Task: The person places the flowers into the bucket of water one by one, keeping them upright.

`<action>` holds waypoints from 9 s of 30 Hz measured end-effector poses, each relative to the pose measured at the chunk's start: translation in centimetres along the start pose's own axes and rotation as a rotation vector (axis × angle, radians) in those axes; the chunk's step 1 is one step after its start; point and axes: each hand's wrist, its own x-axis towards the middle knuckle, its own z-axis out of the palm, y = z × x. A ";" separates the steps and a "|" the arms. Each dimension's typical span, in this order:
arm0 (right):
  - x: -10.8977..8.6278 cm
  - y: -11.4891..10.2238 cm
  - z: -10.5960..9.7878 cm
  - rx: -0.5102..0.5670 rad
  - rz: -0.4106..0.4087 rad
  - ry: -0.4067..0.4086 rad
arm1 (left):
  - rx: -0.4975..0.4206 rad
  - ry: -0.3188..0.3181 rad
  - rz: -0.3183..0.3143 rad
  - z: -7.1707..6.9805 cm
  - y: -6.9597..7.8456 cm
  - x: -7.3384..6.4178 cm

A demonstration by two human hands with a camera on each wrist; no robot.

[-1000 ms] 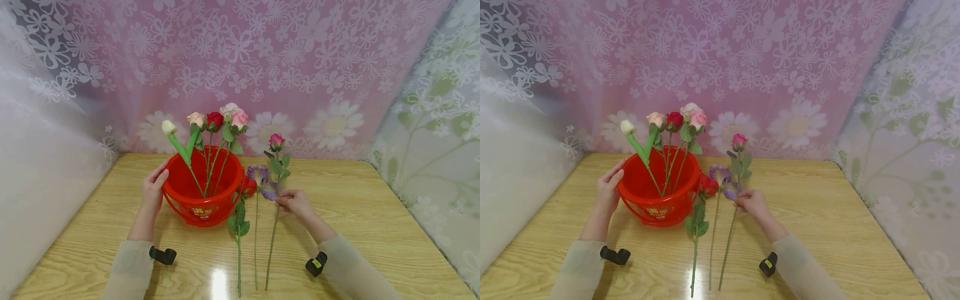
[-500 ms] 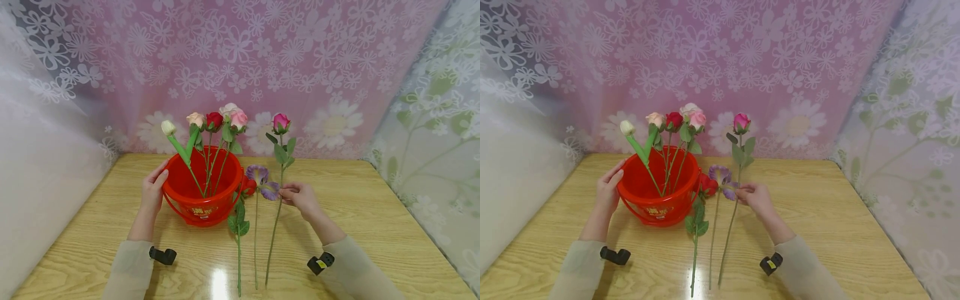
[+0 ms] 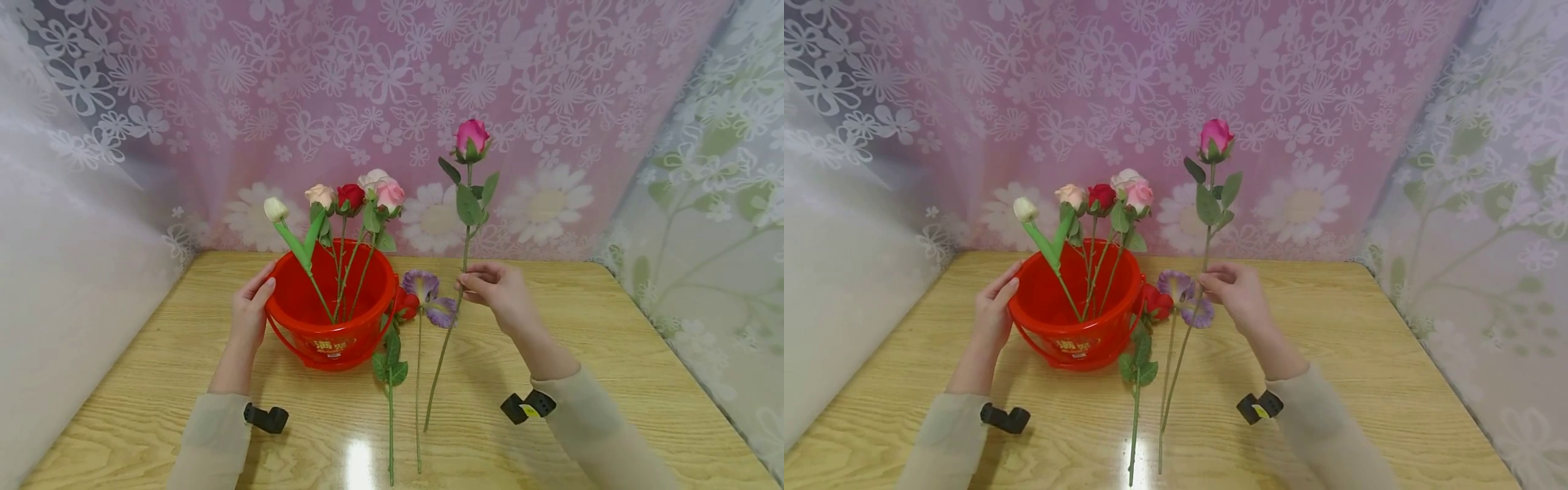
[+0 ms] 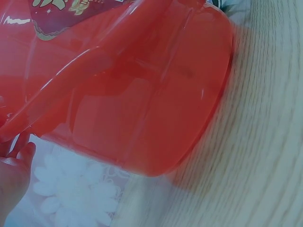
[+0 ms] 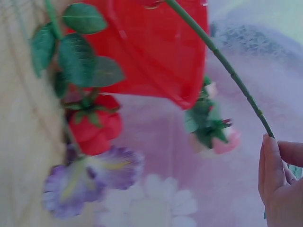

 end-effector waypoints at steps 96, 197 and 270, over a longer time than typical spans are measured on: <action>6.0 1.2 14.2 -0.338 -0.288 0.009 | -0.007 0.001 0.054 -0.1 -0.3 0.2; 12.7 33.2 -0.2 -0.147 0.019 -0.198 | 0.001 -0.008 0.041 0.0 -0.1 0.0; 0.1 4.7 2.2 0.116 0.109 -0.009 | -0.028 0.011 0.043 0.0 -0.4 0.0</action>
